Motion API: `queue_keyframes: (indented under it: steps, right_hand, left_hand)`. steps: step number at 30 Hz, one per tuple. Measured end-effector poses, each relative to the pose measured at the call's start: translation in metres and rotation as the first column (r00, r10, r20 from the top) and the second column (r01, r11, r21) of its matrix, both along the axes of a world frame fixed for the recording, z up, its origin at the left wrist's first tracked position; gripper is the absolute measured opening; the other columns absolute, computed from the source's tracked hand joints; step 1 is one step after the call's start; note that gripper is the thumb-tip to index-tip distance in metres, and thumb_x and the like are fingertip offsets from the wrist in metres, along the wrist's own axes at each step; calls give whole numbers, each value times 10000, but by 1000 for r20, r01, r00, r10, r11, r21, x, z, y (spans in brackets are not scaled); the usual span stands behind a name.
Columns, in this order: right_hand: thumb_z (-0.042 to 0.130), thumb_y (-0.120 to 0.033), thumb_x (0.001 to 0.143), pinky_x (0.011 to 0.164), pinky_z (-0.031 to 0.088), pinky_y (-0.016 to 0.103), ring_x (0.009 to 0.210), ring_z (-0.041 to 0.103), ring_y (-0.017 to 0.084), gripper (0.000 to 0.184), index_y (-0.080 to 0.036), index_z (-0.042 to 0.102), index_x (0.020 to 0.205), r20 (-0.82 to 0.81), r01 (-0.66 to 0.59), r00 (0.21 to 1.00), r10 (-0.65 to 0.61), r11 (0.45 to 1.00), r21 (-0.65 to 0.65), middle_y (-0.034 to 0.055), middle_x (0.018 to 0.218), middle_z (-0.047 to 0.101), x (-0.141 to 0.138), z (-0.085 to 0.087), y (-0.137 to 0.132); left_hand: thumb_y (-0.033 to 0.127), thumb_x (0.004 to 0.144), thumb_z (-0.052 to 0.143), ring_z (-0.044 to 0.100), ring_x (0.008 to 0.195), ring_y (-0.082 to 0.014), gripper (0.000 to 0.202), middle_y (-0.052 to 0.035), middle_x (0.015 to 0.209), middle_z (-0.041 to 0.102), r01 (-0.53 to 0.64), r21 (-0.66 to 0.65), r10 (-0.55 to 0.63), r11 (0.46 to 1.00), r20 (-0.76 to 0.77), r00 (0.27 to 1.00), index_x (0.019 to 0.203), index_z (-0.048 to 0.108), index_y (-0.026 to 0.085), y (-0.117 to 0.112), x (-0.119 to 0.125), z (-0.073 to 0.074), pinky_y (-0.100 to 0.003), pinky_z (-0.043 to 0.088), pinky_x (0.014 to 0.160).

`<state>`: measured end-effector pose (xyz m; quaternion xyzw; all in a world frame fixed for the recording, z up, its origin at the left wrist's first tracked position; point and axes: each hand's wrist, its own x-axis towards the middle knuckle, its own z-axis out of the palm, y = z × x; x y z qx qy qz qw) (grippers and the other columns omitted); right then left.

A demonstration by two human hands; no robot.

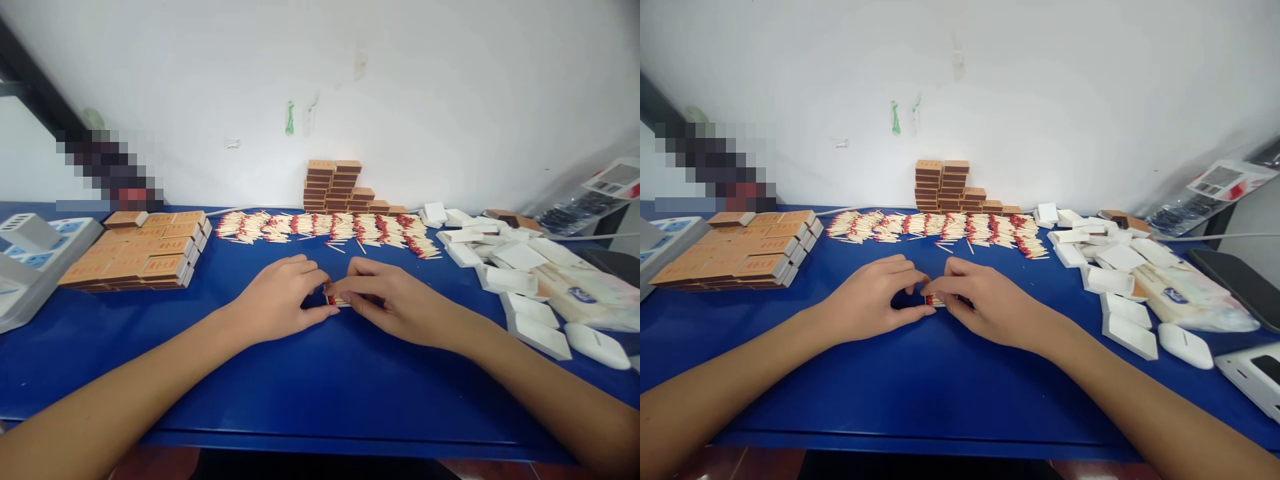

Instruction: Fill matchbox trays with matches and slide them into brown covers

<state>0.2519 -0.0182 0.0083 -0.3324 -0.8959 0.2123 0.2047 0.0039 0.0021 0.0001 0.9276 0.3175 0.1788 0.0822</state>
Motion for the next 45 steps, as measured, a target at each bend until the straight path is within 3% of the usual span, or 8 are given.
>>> queue_keyframes:
  steps: [10, 17, 28, 36, 45]
  right_hand:
    - [513, -186, 1078, 696, 478, 304, 751, 599, 157, 289, -265, 782, 1149, 15, -4, 1000, 4, 999, 36, 46, 955, 606, 3, -1, -1]
    - [530, -184, 1056, 669, 490, 321, 732, 623, 170, 294, -235, 772, 1215, -12, 85, 996, -84, 988, 131, 52, 918, 656, 6, -1, 3]
    - [621, -191, 996, 624, 481, 303, 704, 610, 152, 177, -198, 783, 1066, -24, 156, 988, -154, 966, 205, 43, 874, 636, 15, -5, 7]
    - [600, -127, 959, 626, 473, 303, 681, 599, 144, 252, -212, 820, 1047, 25, 76, 996, -82, 981, 178, 32, 846, 629, 15, 1, 4]
    - [583, -115, 968, 626, 471, 295, 691, 603, 145, 284, -210, 812, 1106, 9, 86, 996, -88, 983, 163, 31, 855, 632, 15, 0, 5]
  left_hand:
    - [404, 976, 769, 643, 904, -231, 250, -33, 910, 697, 0, -20, 0, 1000, 0, 1000, 1058, 710, 176, -1, 0, 1, -351, 485, 776]
    - [450, 977, 770, 642, 876, -226, 319, -38, 911, 700, 3, 8, -3, 1000, 1, 1000, 1104, 722, 161, -1, -1, 0, -354, 501, 770]
    - [452, 977, 774, 636, 882, -222, 329, -33, 905, 692, 0, 0, 0, 1000, -10, 1000, 1144, 743, 170, 0, -1, 1, -343, 491, 773]
    - [449, 973, 780, 639, 883, -227, 342, -37, 914, 697, 6, 5, -6, 1000, 0, 1000, 1152, 744, 159, 0, -2, 0, -351, 492, 776]
    - [428, 987, 761, 640, 940, -230, 359, -50, 990, 681, 44, 51, -47, 998, 53, 997, 1233, 733, 167, -1, -2, 0, -352, 515, 811]
